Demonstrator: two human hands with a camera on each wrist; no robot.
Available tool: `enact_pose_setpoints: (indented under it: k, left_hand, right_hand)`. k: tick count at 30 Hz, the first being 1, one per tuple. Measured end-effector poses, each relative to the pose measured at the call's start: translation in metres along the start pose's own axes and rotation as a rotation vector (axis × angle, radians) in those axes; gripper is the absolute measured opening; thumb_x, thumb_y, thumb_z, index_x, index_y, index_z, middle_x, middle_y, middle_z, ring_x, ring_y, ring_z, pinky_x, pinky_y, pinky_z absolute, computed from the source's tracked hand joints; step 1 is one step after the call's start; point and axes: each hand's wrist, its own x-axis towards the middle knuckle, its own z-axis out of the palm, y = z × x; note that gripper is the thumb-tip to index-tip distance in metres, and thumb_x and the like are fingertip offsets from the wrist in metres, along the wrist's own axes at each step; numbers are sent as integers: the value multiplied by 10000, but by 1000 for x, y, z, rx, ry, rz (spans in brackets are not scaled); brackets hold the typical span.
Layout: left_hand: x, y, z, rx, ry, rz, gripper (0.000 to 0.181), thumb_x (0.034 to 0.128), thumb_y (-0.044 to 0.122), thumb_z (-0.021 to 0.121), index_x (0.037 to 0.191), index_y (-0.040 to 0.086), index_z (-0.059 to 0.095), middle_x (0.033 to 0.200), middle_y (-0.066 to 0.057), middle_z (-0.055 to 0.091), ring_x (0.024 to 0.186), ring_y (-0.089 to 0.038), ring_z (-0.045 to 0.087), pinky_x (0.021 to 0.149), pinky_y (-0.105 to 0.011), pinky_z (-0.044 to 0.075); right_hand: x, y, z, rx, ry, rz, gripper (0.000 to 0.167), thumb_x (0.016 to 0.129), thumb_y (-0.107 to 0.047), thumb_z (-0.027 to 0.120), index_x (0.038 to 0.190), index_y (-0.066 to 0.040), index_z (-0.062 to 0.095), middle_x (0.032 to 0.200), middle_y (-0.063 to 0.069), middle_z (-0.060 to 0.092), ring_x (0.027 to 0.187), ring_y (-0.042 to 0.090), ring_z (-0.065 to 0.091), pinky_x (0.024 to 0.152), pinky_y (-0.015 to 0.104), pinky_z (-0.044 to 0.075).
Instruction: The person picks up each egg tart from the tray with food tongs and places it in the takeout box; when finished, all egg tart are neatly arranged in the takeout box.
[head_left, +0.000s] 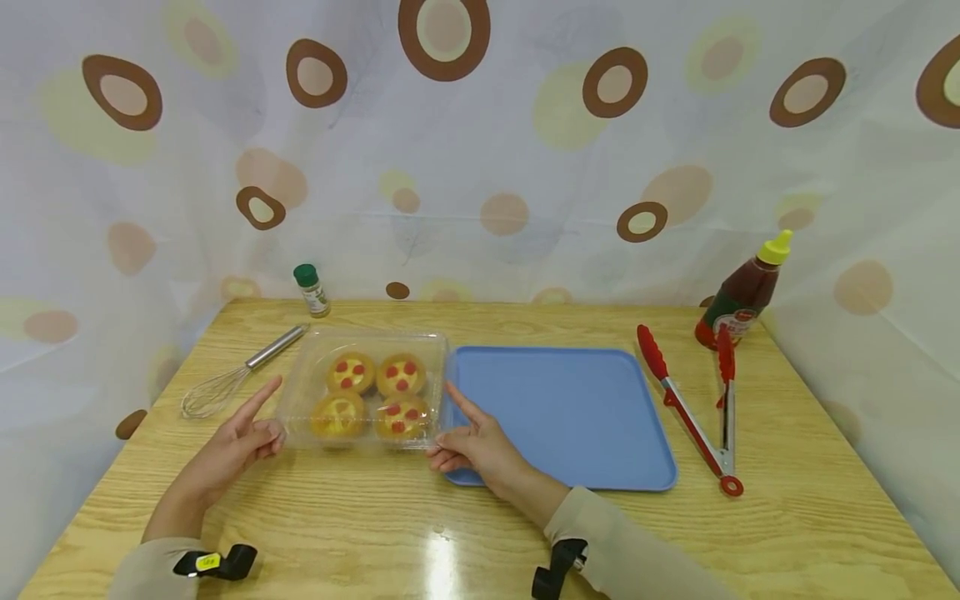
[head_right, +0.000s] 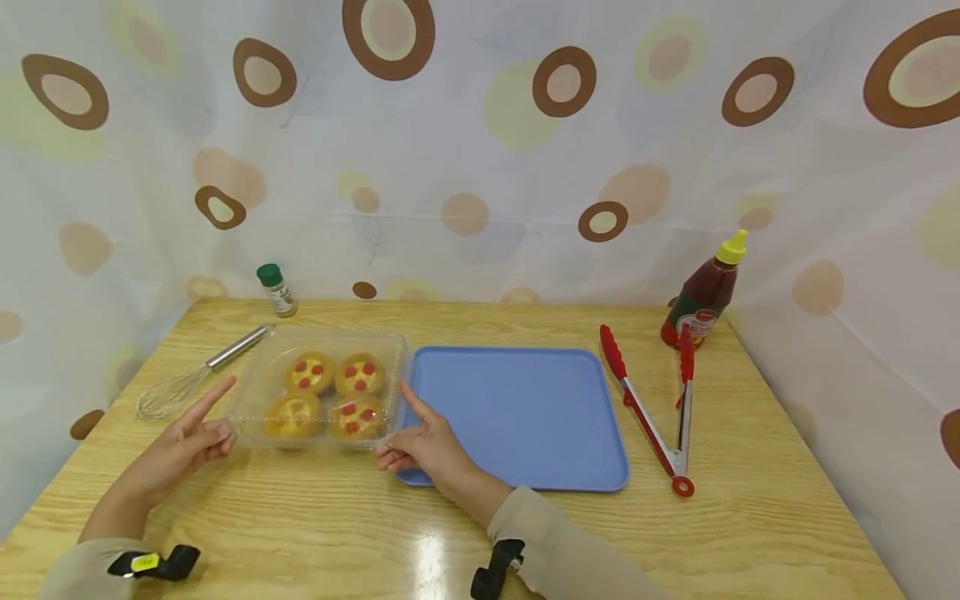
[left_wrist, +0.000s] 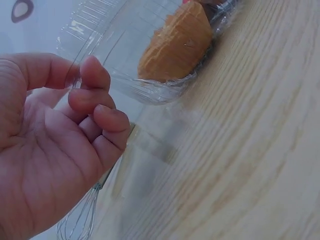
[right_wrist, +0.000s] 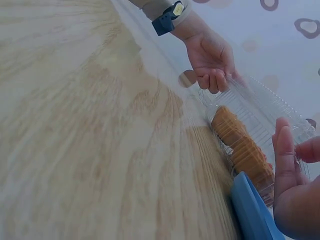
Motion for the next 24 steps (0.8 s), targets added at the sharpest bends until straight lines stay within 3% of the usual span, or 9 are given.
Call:
enact_pose_setpoints:
  k: [7,11,15,18,24]
  left_hand:
    - [-1,4,-1,47,3,-110,656,1027,57,338,1531,213,-52,781,42,514,642,-200,341,626,-379,280]
    - [-3,6,-2,69,4,-144,691,1025,55,341,1522,242,-101,790,30,533,638,-253,311,622,-376,330]
    - [-5,7,0,96,4,-193,721,1022,63,353,1511,250,-144,764,24,515,633,-302,299,602,-389,346]
    - [-10,10,2,173,21,-252,743,1019,92,380,1507,269,-152,695,32,447,594,-313,291,565,-385,354]
    - [-18,27,9,403,61,-361,791,1000,196,469,1498,366,-122,613,34,348,483,-167,271,474,-361,336]
  right_hand:
    - [-2,0,-7,-15,-43,2,816,911,-8,576,1530,-264,112,883,132,704,671,136,680,617,244,545]
    - [-3,-2,-12,-91,-53,2,867,898,-68,632,1528,-298,82,1012,243,667,718,160,681,639,271,550]
    - [-7,-5,-17,-170,-65,25,930,876,-125,677,1523,-334,42,1053,268,644,758,200,684,677,328,558]
    - [-12,-11,-24,-226,-84,48,964,873,-160,687,1520,-337,-4,1059,243,652,792,231,686,728,376,555]
    - [-27,-30,-53,-327,-92,28,988,886,-140,668,1521,-286,-76,1107,273,627,887,280,681,780,434,540]
